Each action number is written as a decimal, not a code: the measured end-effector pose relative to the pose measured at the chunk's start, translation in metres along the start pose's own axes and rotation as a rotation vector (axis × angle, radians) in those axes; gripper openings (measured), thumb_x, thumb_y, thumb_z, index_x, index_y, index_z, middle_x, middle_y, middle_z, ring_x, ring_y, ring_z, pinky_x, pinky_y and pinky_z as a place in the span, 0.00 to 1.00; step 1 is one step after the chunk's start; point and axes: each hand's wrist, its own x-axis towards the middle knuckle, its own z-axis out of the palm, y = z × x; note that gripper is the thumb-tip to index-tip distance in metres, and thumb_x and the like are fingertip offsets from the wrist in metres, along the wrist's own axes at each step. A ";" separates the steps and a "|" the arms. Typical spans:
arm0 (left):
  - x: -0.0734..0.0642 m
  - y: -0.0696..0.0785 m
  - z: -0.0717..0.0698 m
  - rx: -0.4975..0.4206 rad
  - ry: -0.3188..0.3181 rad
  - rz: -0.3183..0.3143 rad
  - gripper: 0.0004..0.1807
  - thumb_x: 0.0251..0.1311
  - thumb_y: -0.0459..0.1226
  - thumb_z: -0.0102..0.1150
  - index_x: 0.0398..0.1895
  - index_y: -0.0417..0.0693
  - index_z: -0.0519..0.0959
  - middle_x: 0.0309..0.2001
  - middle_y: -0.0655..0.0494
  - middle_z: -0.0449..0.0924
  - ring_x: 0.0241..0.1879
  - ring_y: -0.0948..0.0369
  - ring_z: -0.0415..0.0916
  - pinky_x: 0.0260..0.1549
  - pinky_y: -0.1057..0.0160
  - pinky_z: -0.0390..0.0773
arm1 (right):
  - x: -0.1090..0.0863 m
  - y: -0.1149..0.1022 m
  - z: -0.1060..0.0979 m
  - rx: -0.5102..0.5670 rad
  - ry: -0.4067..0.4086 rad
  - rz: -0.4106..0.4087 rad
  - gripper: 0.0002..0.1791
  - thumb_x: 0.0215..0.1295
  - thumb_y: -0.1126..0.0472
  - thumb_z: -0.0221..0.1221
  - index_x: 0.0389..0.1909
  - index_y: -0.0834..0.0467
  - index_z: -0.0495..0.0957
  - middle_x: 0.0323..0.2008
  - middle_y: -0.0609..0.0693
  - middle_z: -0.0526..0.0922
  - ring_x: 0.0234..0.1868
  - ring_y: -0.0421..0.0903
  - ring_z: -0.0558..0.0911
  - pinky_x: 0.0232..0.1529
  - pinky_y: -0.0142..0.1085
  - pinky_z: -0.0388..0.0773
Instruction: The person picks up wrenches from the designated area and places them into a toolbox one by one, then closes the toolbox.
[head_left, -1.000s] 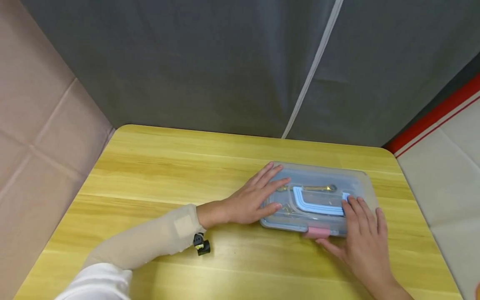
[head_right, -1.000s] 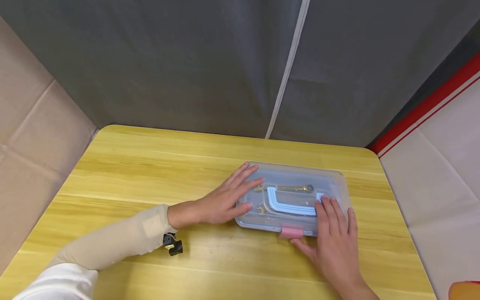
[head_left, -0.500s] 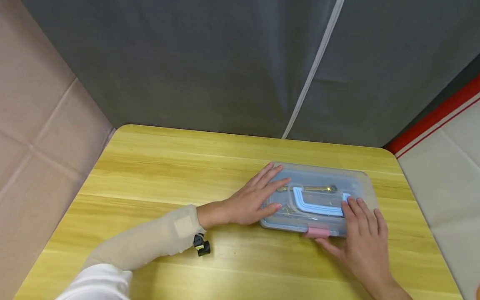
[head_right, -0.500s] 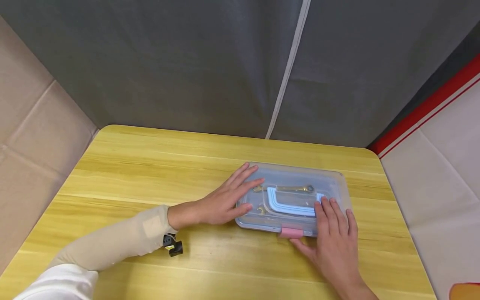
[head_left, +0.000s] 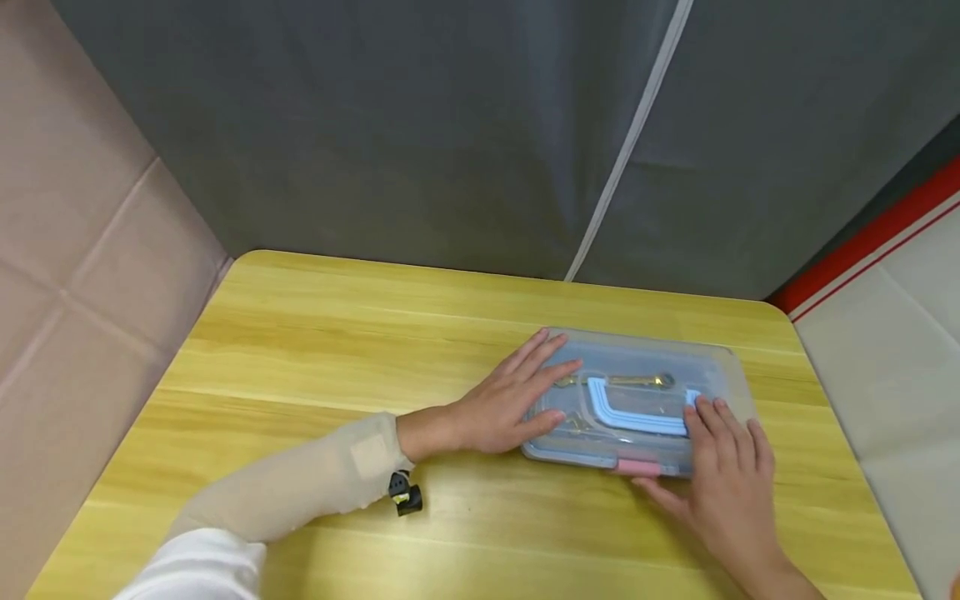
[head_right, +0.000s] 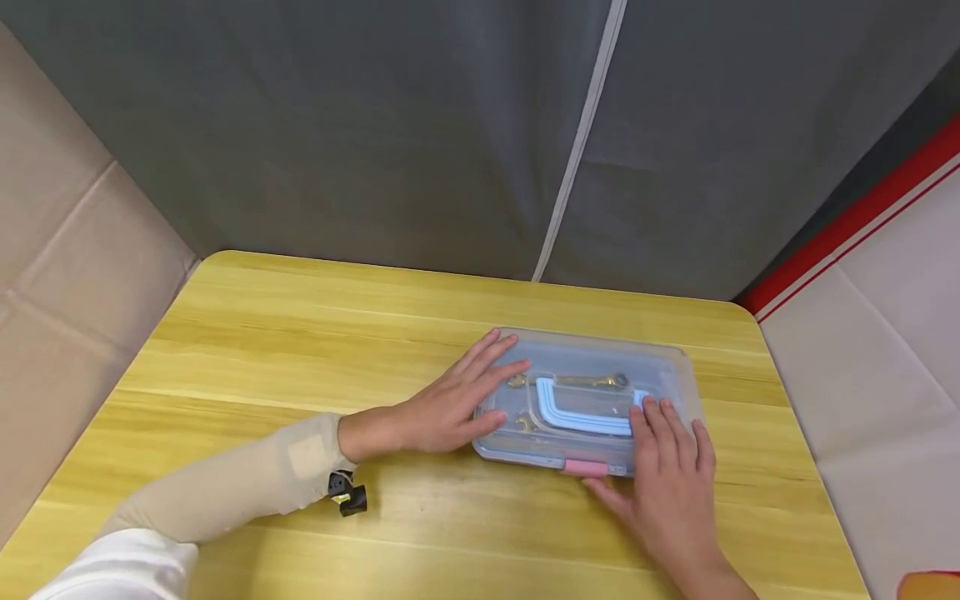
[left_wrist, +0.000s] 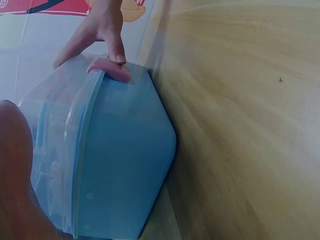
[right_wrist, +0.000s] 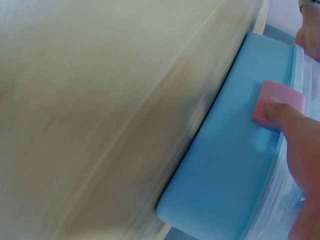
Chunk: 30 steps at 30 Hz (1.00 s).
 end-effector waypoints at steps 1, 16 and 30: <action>0.000 0.001 0.000 0.002 0.000 -0.001 0.35 0.77 0.49 0.43 0.81 0.48 0.52 0.83 0.49 0.30 0.80 0.53 0.21 0.77 0.51 0.33 | 0.000 0.001 0.000 0.008 0.001 0.000 0.63 0.59 0.15 0.43 0.67 0.72 0.67 0.64 0.70 0.70 0.68 0.68 0.64 0.75 0.60 0.45; 0.000 0.003 0.000 0.015 -0.018 -0.017 0.35 0.77 0.50 0.43 0.82 0.49 0.51 0.83 0.51 0.30 0.80 0.54 0.21 0.77 0.52 0.32 | 0.000 0.003 -0.001 -0.005 -0.020 -0.011 0.64 0.58 0.14 0.42 0.68 0.71 0.66 0.66 0.69 0.69 0.70 0.68 0.63 0.75 0.59 0.45; 0.000 -0.002 -0.025 0.024 -0.058 -0.036 0.33 0.76 0.52 0.50 0.79 0.54 0.61 0.82 0.50 0.45 0.81 0.52 0.36 0.76 0.45 0.44 | 0.032 0.009 -0.037 0.164 -0.090 0.067 0.30 0.60 0.39 0.69 0.48 0.61 0.83 0.53 0.61 0.83 0.55 0.63 0.78 0.58 0.52 0.69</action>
